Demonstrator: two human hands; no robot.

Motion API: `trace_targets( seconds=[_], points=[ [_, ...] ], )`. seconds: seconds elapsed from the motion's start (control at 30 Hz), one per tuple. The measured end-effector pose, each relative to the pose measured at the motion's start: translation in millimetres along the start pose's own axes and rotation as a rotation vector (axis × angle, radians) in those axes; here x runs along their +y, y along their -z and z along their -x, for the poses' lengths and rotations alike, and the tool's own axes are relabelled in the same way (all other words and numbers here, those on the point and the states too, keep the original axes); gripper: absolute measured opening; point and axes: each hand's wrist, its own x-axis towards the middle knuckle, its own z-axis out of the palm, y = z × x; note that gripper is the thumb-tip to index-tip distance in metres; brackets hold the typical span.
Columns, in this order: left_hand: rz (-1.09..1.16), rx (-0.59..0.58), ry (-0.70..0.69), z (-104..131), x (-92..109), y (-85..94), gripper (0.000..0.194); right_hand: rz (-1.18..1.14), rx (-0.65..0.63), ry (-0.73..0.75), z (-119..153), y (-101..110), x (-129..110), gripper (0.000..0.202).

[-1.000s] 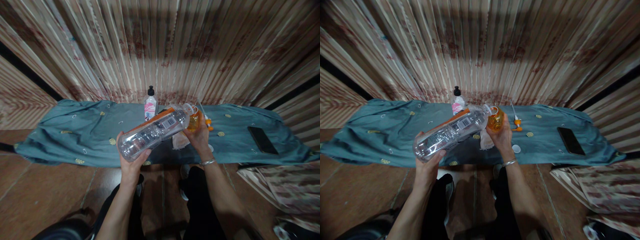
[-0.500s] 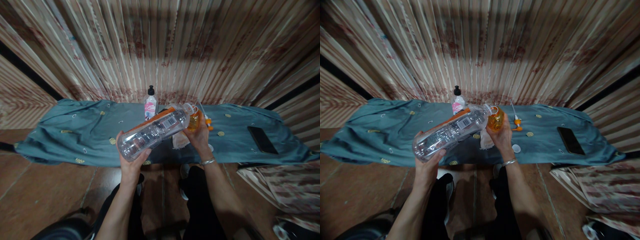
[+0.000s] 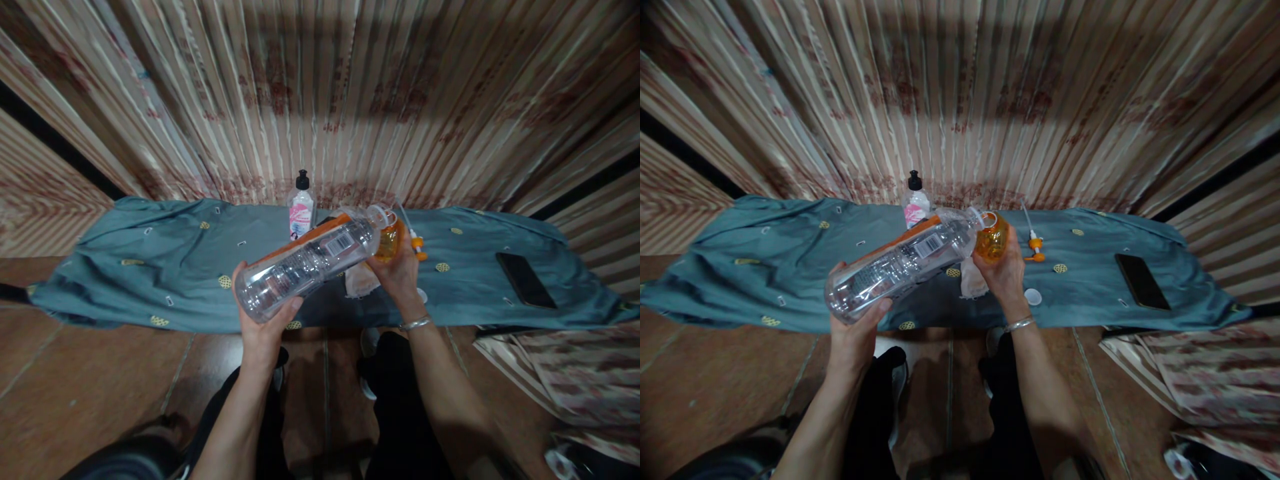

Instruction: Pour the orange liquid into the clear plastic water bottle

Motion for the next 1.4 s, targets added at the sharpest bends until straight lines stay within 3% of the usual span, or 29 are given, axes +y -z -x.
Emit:
trace_targets(
  seconds=[1.4],
  points=[
    [0.034,-0.005,0.012,1.4,2.4,-3.2,0.116,0.043,0.012,0.019,1.8,-2.4,4.7,0.082]
  ],
)
